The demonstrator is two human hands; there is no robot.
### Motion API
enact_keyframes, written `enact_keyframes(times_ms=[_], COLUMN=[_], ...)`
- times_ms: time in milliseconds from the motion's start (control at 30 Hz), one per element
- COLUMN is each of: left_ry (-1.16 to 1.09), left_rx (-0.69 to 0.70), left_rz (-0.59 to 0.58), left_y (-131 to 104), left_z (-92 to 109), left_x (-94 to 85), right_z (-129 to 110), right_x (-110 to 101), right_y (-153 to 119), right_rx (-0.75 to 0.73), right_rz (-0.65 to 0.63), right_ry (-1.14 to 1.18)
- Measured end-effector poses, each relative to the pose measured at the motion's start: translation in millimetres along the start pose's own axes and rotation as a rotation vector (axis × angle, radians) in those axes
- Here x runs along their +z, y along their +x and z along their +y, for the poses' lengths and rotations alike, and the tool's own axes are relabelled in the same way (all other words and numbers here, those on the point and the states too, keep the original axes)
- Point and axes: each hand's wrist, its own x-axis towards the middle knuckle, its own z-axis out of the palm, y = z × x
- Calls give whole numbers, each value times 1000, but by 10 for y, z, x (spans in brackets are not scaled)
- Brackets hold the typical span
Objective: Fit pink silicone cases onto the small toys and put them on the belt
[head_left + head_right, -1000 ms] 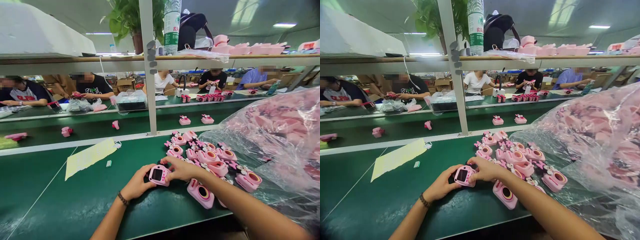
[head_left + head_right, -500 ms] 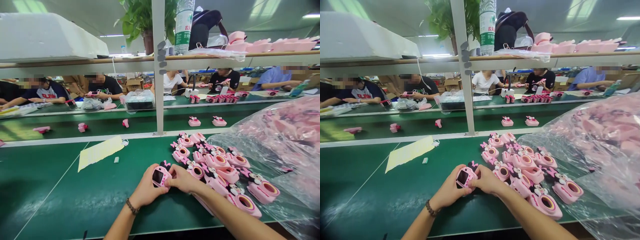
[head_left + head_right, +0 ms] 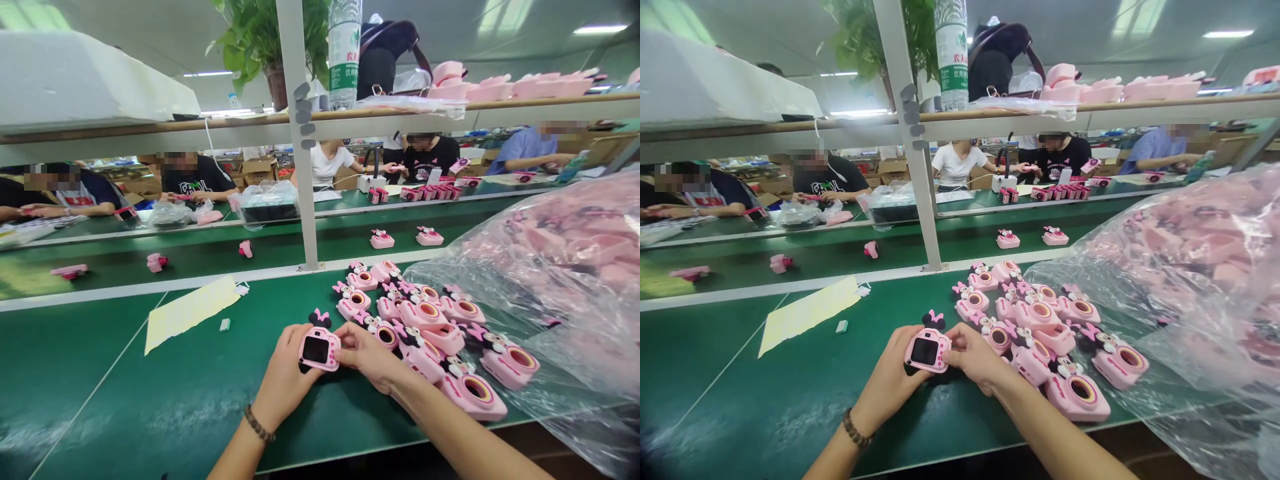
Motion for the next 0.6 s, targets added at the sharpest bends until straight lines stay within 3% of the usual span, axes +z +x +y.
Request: enact_keyframes(times_ms=[233, 600], left_ry=[60, 67], left_rx=[122, 152], left_rz=[-7, -35], left_y=[108, 51], left_z=[180, 180], left_x=[-173, -293], right_z=[-347, -368], right_x=[-38, 21], right_y=[-152, -250], right_rx=[-71, -35], right_rz=[-3, -8], right_ry=[49, 84])
